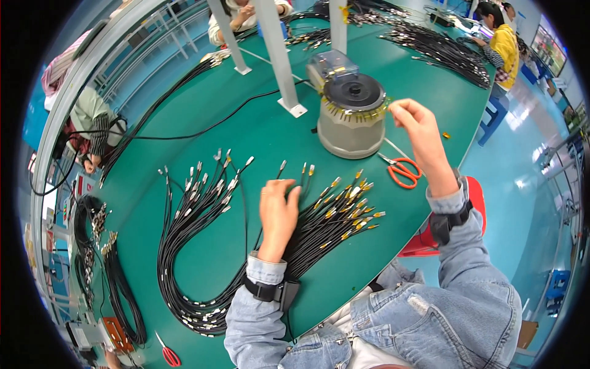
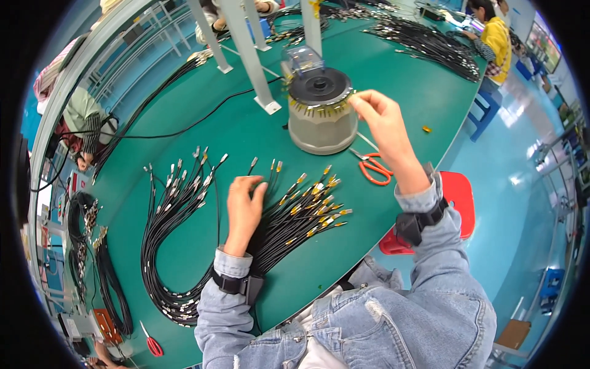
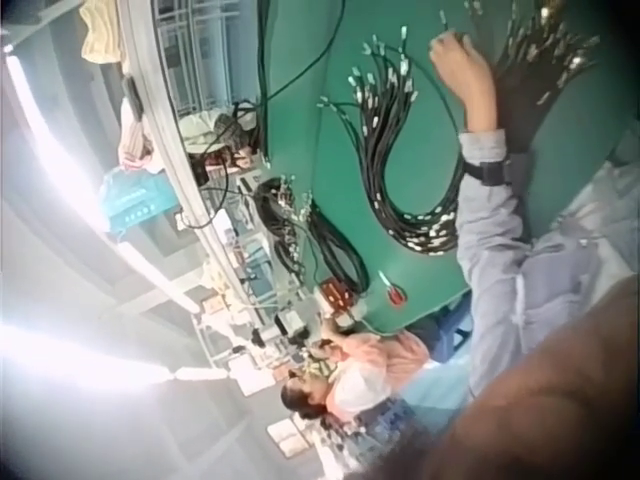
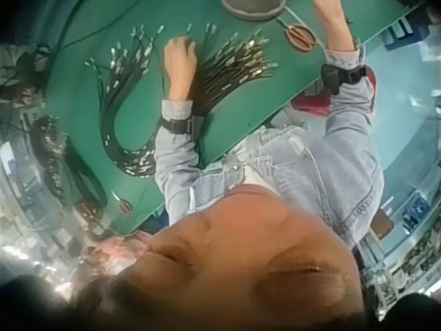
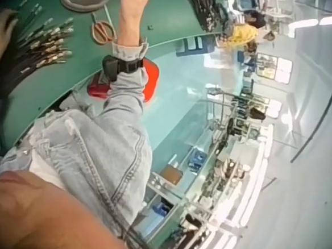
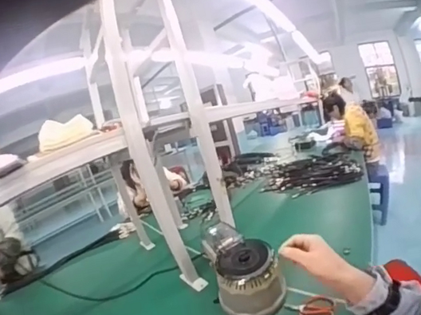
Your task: The person picks up a yellow component from a dispenser, presses it onto the end of a black cable, and wraps a piece of white tape around the connection. They repeat this process for multiple cables, placing each finished one into a pile on the table.
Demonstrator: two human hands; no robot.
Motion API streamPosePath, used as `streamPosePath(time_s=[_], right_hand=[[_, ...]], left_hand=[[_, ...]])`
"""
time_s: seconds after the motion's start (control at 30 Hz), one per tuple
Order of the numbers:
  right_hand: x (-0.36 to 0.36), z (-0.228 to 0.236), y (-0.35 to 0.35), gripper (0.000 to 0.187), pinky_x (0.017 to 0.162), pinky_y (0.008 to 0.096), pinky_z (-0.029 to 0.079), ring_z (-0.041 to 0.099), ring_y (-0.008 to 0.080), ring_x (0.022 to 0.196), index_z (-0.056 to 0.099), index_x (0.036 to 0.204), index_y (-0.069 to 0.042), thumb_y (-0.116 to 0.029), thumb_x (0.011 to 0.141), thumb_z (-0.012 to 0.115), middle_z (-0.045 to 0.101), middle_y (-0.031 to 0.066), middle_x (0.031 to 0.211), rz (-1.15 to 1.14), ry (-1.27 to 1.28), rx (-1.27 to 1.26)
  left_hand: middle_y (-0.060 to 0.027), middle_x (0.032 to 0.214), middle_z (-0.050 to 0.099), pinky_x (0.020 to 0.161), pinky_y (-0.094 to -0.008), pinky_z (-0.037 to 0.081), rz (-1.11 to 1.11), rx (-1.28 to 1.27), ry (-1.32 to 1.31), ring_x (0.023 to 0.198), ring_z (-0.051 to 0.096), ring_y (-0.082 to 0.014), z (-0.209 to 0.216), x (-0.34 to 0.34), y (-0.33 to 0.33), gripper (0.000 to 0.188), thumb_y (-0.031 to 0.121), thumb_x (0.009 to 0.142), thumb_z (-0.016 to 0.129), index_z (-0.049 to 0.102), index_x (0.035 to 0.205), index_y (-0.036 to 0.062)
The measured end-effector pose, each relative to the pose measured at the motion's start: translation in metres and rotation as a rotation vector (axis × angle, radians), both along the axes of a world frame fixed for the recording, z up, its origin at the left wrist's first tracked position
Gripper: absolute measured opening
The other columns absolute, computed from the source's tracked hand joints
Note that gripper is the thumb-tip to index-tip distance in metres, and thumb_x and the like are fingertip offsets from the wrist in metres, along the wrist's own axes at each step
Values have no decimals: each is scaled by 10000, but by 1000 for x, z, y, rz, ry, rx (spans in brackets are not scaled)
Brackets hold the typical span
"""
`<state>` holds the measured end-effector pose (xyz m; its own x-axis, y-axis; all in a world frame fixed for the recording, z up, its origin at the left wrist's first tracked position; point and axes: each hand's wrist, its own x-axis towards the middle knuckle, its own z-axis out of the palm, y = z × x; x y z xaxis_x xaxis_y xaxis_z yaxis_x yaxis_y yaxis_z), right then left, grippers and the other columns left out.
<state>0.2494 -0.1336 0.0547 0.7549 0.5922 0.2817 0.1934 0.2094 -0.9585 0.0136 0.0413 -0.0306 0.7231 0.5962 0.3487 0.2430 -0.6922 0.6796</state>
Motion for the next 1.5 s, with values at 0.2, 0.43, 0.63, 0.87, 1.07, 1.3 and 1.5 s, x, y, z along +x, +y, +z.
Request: streamPosePath(time_s=[0.2, 0.43, 0.63, 0.87, 1.07, 1.3, 1.5], right_hand=[[71, 16, 5, 271, 654, 213, 383, 480, 71, 717, 626, 917, 3, -251, 822, 623, 565, 8, 777, -106, -172, -303], [82, 18, 5, 305, 717, 257, 367, 476, 100, 804, 643, 889, -55, -338, 776, 647, 583, -4, 831, 43, -45, -575], [83, 18, 7, 293, 744, 288, 350, 466, 143, 822, 651, 829, -60, -342, 749, 654, 578, 12, 837, 118, -11, -524], [51, 45, 5, 137, 717, 231, 343, 468, 80, 806, 628, 871, -73, -195, 809, 614, 574, -21, 841, 136, 7, -176], [-46, 28, 21, 88, 752, 224, 361, 471, 83, 819, 581, 833, -31, -119, 833, 573, 556, 3, 871, 360, 49, 41], [-121, -12, 56, 128, 746, 240, 399, 482, 75, 788, 567, 790, -10, -125, 818, 618, 524, -4, 823, 491, 104, 57], [-133, -22, 66, 129, 769, 267, 388, 480, 109, 803, 567, 781, -2, -117, 807, 621, 531, 29, 826, 427, 58, 69]], left_hand=[[-135, 915, 562, 676, -386, 462, 195, 495, 279, 793, 571, -300, -6, 3, 26, 205, 117, 765, 645, 585, 942, 33], [-145, 833, 574, 619, -397, 482, 158, 364, 353, 722, 588, -321, -7, 13, 38, 127, 100, 774, 611, 545, 829, 7], [-119, 714, 608, 561, -342, 458, 141, 63, 211, 601, 585, -253, 9, 16, 34, 125, 109, 813, 581, 561, 865, -3], [16, 664, 567, 442, -167, 290, -15, -701, -184, 523, 401, -4, 24, 20, 30, 174, 173, 862, 584, 608, 958, 30], [22, 646, 549, 411, -163, 234, -42, -825, -286, 473, 349, 4, 48, 8, 0, 163, 155, 881, 554, 609, 961, 24], [36, 613, 514, 417, -166, 224, -19, -1011, -373, 482, 352, 6, 70, -13, -26, 157, 149, 886, 554, 617, 961, 26], [40, 608, 502, 421, -159, 258, 11, -1007, -398, 493, 389, -3, 69, -18, -35, 167, 155, 892, 550, 605, 963, 15]])
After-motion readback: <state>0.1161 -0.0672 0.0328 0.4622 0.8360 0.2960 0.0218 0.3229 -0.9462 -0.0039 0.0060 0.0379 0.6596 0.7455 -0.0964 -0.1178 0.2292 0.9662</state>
